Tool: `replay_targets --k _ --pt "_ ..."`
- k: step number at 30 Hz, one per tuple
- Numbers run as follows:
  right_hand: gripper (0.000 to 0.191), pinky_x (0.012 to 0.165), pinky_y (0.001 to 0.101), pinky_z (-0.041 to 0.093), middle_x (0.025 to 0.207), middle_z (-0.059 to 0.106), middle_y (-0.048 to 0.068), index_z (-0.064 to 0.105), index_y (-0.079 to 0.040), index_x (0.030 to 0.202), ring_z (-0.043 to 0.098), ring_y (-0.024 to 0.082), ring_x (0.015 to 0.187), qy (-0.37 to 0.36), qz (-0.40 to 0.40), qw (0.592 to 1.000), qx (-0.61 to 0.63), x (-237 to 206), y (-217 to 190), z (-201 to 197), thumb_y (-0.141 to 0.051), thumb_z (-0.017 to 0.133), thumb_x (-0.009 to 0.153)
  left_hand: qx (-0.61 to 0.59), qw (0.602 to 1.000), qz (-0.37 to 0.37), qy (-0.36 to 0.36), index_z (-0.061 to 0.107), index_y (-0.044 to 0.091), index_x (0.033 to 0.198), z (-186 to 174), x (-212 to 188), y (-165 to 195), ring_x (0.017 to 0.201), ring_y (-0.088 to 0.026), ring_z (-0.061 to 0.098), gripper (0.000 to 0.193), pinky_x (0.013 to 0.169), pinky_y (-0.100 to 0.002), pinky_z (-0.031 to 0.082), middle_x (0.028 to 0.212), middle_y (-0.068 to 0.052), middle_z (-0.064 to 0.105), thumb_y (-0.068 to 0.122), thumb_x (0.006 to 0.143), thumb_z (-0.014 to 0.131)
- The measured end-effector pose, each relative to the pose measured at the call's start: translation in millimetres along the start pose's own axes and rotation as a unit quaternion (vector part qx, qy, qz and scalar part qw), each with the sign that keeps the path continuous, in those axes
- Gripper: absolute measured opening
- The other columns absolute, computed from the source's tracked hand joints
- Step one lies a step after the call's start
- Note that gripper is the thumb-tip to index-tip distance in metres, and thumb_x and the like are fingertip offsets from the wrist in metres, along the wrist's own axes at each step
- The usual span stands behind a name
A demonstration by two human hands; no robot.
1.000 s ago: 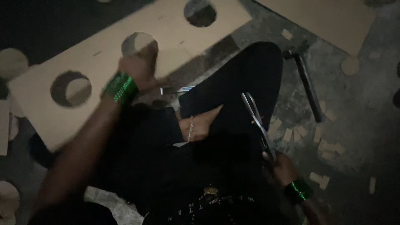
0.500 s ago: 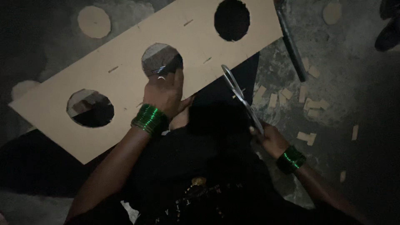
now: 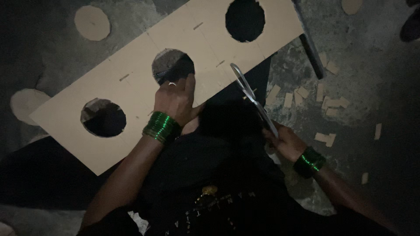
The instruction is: The person sits on the floor and punches circular holes in a cardboard sheet, holding a punch against the cardboard and striking it with a hammer. After punching several holes, the person uses shears to trim and clean the cut edges of the holes.
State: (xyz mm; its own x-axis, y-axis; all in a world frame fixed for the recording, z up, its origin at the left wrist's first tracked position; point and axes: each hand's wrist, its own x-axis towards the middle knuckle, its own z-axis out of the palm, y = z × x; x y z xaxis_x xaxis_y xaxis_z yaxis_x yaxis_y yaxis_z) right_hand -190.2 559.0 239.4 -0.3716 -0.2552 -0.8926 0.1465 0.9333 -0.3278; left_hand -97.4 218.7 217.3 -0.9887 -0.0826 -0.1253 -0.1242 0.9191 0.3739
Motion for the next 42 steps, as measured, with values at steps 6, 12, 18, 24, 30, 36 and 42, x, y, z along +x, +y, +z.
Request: replay_targets --k 6,12,18,24,30,36,42 --pt "0.051 0.072 0.0393 0.059 0.081 0.068 0.010 0.046 -0.009 0.142 0.070 0.021 0.077 -0.016 -0.044 0.999 -0.001 0 -3 -4 -0.039 0.045 0.100 -0.008 0.998 0.020 0.050 0.060 -0.004 0.130 4 1 0 0.071 -0.031 0.068 0.085 0.062 -0.041 0.056 0.091 -0.017 0.072 0.046 0.068 0.090" --pt "0.046 0.070 0.0403 0.055 0.082 0.065 0.012 0.057 0.001 0.123 0.064 0.024 0.074 -0.042 0.040 0.998 0.037 -5 -11 -9 -0.039 0.045 0.104 -0.007 1.000 0.001 0.009 0.060 -0.003 0.130 4 4 1 0.072 -0.031 0.068 0.084 0.064 -0.042 0.056 0.090 -0.017 0.071 0.046 0.070 0.090" --pt "0.043 0.066 0.0359 0.051 0.079 0.067 0.008 0.063 -0.006 0.119 0.062 0.019 0.070 0.034 -0.079 0.996 -0.010 0 -5 -3 -0.040 0.045 0.101 -0.014 0.999 0.024 0.028 0.059 -0.005 0.129 9 4 -3 0.072 -0.030 0.068 0.084 0.064 -0.041 0.055 0.090 -0.017 0.071 0.046 0.070 0.090" --pt "0.040 0.057 0.0391 0.049 0.067 0.062 0.009 0.069 -0.004 0.107 0.057 0.020 0.056 0.076 0.001 0.994 -0.082 23 7 10 -0.039 0.050 0.102 -0.010 0.999 0.020 0.030 0.059 -0.004 0.131 14 2 -4 0.074 -0.031 0.068 0.083 0.066 -0.041 0.056 0.093 -0.017 0.071 0.045 0.070 0.089" --pt "0.041 0.059 0.0367 0.051 0.067 0.068 0.011 0.071 -0.006 0.107 0.064 0.019 0.057 0.066 -0.035 0.993 -0.093 24 5 2 -0.042 0.053 0.102 -0.032 0.999 0.022 0.022 0.056 -0.005 0.134 13 0 -5 0.073 -0.032 0.069 0.085 0.068 -0.044 0.055 0.092 -0.017 0.071 0.044 0.072 0.087" --pt "0.038 0.058 0.0395 0.057 0.079 0.071 0.002 0.057 -0.017 0.128 0.068 0.020 0.060 0.050 0.020 0.998 0.027 8 -14 -1 -0.029 0.042 0.096 -0.045 0.998 0.032 0.015 0.056 -0.007 0.134 14 -4 2 0.071 -0.031 0.068 0.085 0.072 -0.043 0.054 0.091 -0.017 0.070 0.044 0.074 0.087" --pt "0.045 0.066 0.0406 0.051 0.075 0.066 0.015 0.072 -0.003 0.114 0.061 0.026 0.066 0.095 0.021 0.988 -0.120 13 -21 8 -0.042 0.052 0.107 -0.033 0.999 0.017 0.005 0.056 -0.006 0.136 16 -5 0 0.070 -0.033 0.068 0.088 0.064 -0.044 0.054 0.091 -0.019 0.070 0.045 0.071 0.087"
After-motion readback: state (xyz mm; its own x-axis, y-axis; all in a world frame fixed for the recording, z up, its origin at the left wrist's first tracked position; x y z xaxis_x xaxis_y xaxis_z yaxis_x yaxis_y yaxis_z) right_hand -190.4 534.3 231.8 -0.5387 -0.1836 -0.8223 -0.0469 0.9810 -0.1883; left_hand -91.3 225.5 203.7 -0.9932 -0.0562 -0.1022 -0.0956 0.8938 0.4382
